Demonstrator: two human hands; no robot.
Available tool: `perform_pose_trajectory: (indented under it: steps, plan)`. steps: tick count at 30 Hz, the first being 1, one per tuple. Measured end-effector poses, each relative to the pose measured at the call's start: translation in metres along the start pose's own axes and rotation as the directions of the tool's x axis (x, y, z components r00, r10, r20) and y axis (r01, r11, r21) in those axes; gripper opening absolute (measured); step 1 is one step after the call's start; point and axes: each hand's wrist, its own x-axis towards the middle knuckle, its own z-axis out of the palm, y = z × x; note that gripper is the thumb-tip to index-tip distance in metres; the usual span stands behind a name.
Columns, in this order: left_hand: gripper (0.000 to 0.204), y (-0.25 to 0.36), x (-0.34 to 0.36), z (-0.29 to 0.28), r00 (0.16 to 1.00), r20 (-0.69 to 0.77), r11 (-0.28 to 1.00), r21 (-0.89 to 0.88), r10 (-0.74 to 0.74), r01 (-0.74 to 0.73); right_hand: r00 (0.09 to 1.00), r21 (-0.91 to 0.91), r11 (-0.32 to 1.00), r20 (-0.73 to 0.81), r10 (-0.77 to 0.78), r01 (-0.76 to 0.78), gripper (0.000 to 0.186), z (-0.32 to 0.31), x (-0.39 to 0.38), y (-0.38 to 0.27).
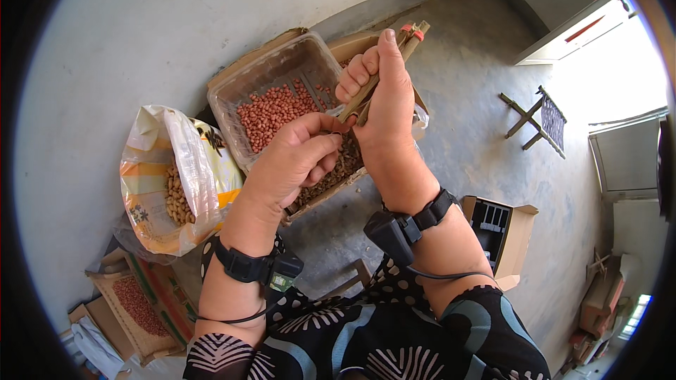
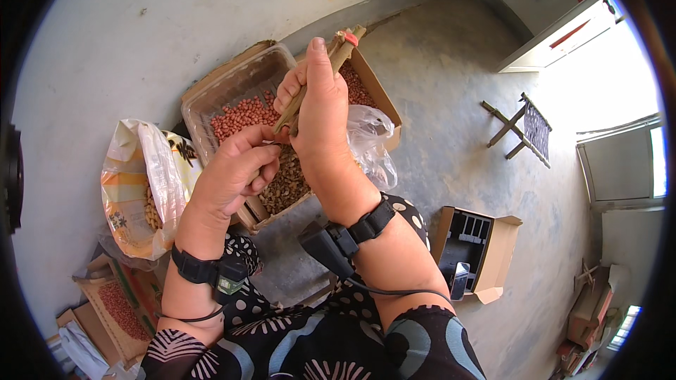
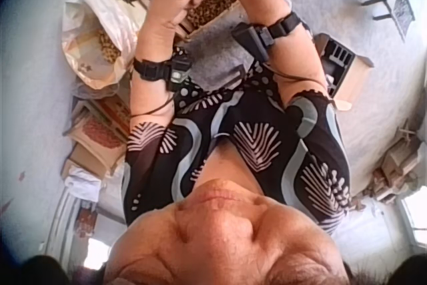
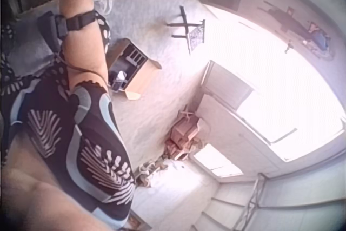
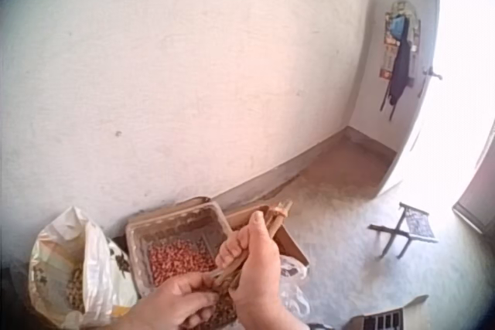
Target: The person shells peanuts using a wooden tool. They take a peanut from a bag by hand, place it into the tool to crack the shell, and then extract the seeds, placing them into a plastic container.
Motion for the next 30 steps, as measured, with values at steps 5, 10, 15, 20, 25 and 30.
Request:
perform_pose_trajectory:
  steps: [5, 10, 15, 20, 25, 30]
  plan:
    - [0.017, -0.007, 0.003, 0.000, 0.989, 0.139, 0.919, -0.394, 0.056, 0.003, 0.981, -0.183, 0.966, 0.098, -0.166, 0.182, 0.046, 0.002, -0.004, 0.003]
    - [0.015, -0.005, 0.001, 0.001, 0.987, 0.136, 0.902, -0.432, 0.086, -0.019, 0.959, -0.314, 0.909, 0.154, -0.238, 0.276, 0.047, 0.003, -0.007, 0.005]
    - [0.015, -0.005, 0.000, 0.000, 0.985, 0.125, 0.901, -0.430, 0.116, -0.052, 0.966, -0.281, 0.926, 0.116, -0.229, 0.253, 0.047, 0.004, -0.005, 0.006]
    - [0.017, -0.003, 0.000, -0.005, 0.982, 0.142, 0.921, -0.384, 0.128, -0.065, 0.984, -0.140, 0.976, 0.073, -0.160, 0.169, 0.045, 0.000, -0.002, 0.004]
    - [0.018, 0.000, 0.004, -0.018, 0.985, 0.070, 0.908, -0.402, 0.160, -0.119, 0.992, -0.016, 0.992, 0.030, -0.124, 0.125, 0.044, -0.003, 0.002, -0.002]
    - [0.022, -0.001, 0.019, -0.055, 0.977, -0.201, 0.815, -0.554, 0.065, -0.168, 0.990, -0.015, 0.991, 0.030, -0.135, 0.135, 0.048, -0.003, 0.002, 0.001]
